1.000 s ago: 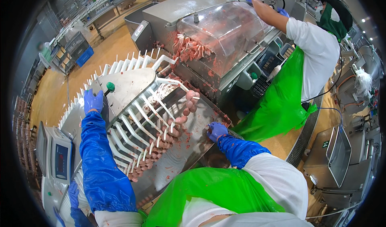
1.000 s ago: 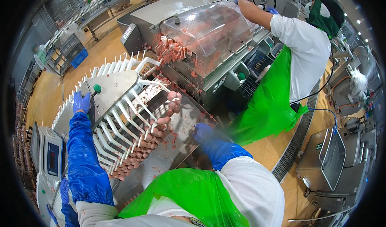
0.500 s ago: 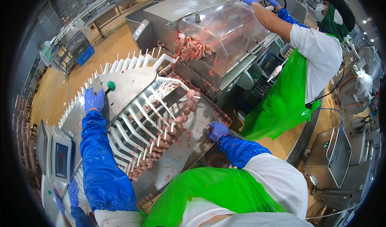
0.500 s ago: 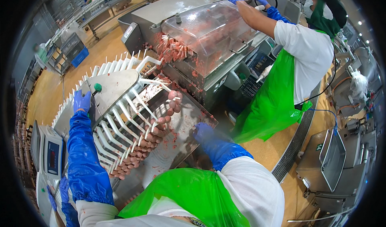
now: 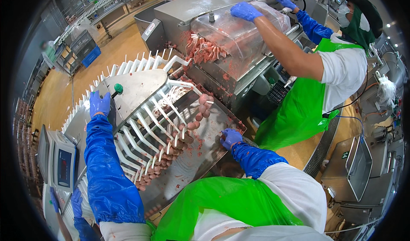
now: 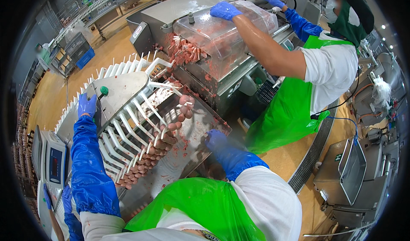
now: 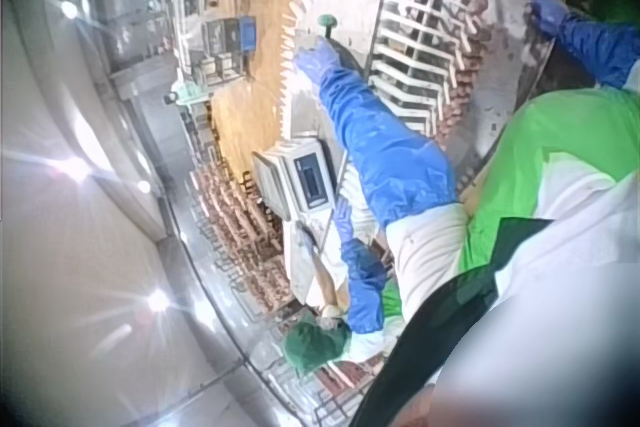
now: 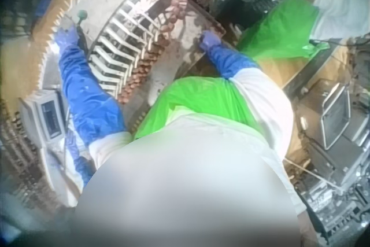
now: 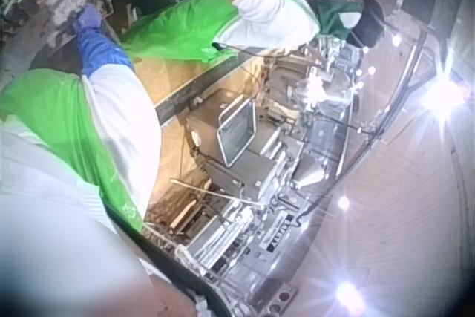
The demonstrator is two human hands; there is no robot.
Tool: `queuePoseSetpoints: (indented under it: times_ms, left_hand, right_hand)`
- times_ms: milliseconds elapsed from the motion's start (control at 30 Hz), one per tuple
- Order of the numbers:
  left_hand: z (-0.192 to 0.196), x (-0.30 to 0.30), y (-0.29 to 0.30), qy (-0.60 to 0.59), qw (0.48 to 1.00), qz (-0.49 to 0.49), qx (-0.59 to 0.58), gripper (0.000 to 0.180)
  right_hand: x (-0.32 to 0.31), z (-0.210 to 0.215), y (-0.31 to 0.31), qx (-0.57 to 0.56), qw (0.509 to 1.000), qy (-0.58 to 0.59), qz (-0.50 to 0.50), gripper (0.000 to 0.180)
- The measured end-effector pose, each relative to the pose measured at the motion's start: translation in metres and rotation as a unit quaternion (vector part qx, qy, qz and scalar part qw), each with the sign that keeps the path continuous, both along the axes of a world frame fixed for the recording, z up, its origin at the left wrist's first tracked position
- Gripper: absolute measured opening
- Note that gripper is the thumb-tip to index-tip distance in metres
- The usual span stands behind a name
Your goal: The person assembles small sausage pieces onto a rotating rack by hand, then uses a hose to spray water on the rack and surrounding area. The person handles the sausage pieces and the hose throughout the clip.
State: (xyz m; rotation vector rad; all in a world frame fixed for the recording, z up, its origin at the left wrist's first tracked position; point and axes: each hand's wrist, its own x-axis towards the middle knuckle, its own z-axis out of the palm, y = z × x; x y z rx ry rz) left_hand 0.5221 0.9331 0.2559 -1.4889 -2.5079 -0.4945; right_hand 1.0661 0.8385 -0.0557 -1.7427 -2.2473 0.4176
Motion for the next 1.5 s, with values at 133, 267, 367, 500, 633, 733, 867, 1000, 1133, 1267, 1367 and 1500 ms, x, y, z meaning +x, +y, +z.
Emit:
queuePoseSetpoints:
  times_ms: [133, 267, 367, 500, 633, 733, 867, 1000, 1133, 1267, 1367, 1500]
  left_hand:
    - [0.003, 0.001, -0.001, -0.009, 1.000, 0.012, -0.016, 0.071]
    - [0.005, 0.007, 0.000, -0.016, 1.000, 0.006, -0.018, 0.071]
    - [0.005, 0.002, 0.001, -0.013, 1.000, 0.008, -0.026, 0.070]
    - [0.003, 0.000, 0.000, -0.021, 1.000, 0.011, -0.018, 0.070]
    - [0.004, 0.002, 0.000, -0.023, 1.000, 0.006, -0.020, 0.070]
    - [0.004, 0.002, -0.002, -0.023, 0.999, 0.010, -0.020, 0.070]
    - [0.005, 0.002, -0.001, -0.020, 1.000, 0.012, -0.019, 0.070]
    - [0.008, 0.008, -0.003, -0.024, 0.999, 0.013, -0.024, 0.070]
    - [0.010, 0.009, -0.004, -0.035, 0.999, 0.019, -0.022, 0.071]
    - [0.009, 0.009, -0.004, -0.030, 0.998, 0.033, -0.035, 0.072]
    - [0.008, 0.009, -0.002, -0.026, 0.999, 0.027, -0.016, 0.070]
    - [0.009, 0.011, -0.003, -0.029, 0.999, 0.026, -0.019, 0.070]
  right_hand:
    - [-0.002, 0.011, 0.000, -0.026, 1.000, -0.016, 0.001, 0.027]
    - [0.001, 0.004, 0.003, -0.080, 0.996, -0.030, -0.005, 0.042]
    - [0.002, -0.005, 0.001, -0.030, 0.999, -0.020, -0.007, 0.040]
    - [0.000, 0.002, 0.002, -0.050, 0.999, -0.015, -0.003, 0.039]
    - [0.000, 0.009, 0.001, -0.014, 1.000, -0.017, 0.014, 0.032]
    - [-0.004, 0.017, 0.000, -0.018, 0.999, -0.030, 0.008, 0.029]
    - [-0.002, 0.008, 0.005, -0.093, 0.995, -0.042, -0.001, 0.039]
    - [-0.003, 0.014, 0.005, -0.111, 0.993, -0.045, 0.004, 0.039]
    - [-0.004, 0.018, 0.006, -0.126, 0.991, -0.047, 0.001, 0.038]
    - [-0.007, 0.024, 0.005, -0.143, 0.988, -0.058, 0.010, 0.038]
    - [-0.003, 0.016, 0.006, -0.126, 0.991, -0.042, 0.006, 0.038]
    - [-0.005, 0.018, 0.004, -0.125, 0.992, -0.021, 0.002, 0.037]
